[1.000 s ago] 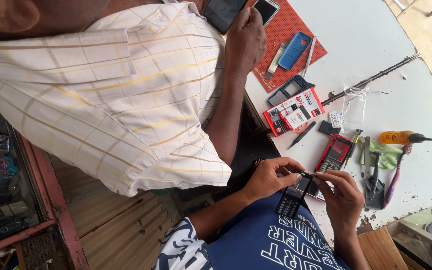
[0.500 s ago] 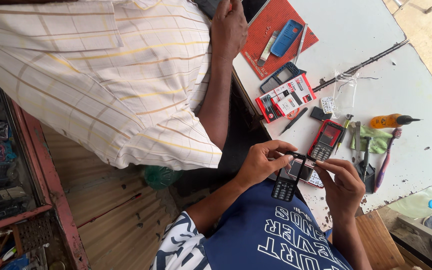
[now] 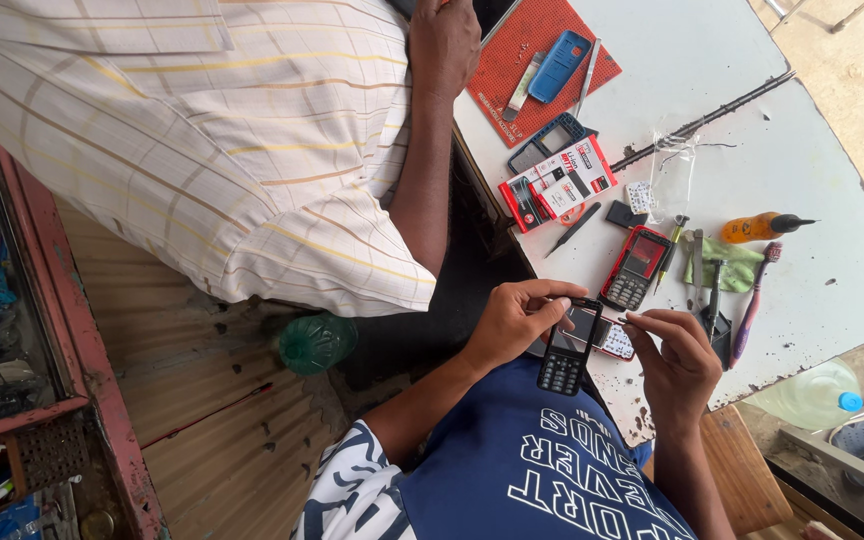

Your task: The person disassembles and reassembles two feature phones on a workbench. They remove back covers and batteries, use a screwdriver to remove and replace screws, and handle small internal components with tweezers. The phones are handled one at a time, with repeated opening and closing of the back covers.

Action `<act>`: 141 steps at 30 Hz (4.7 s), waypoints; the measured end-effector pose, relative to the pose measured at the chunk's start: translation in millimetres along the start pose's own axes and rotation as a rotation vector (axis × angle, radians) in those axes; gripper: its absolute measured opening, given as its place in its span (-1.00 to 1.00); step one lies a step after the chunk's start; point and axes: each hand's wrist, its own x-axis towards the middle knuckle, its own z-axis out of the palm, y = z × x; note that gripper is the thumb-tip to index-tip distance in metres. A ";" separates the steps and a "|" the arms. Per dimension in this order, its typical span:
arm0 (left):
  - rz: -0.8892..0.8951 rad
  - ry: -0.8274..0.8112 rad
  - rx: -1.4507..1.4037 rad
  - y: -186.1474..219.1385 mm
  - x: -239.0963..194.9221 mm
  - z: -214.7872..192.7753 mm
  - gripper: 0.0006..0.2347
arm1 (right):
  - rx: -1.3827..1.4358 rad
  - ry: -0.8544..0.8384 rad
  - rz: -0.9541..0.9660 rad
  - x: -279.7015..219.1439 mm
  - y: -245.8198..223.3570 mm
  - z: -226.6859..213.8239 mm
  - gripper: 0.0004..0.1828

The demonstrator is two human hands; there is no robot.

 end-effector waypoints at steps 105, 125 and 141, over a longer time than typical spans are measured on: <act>-0.027 0.035 -0.060 22.8 5.7 16.8 -0.83 | -0.088 -0.118 -0.147 29.0 -19.5 18.7 -0.79; -0.092 0.006 -0.097 19.6 9.9 15.0 -0.85 | 0.002 -0.172 -0.066 32.3 -6.3 12.4 -0.80; -0.094 -0.012 -0.131 14.2 11.9 13.3 -0.85 | -0.258 -0.144 -0.381 32.5 -5.5 10.7 -0.78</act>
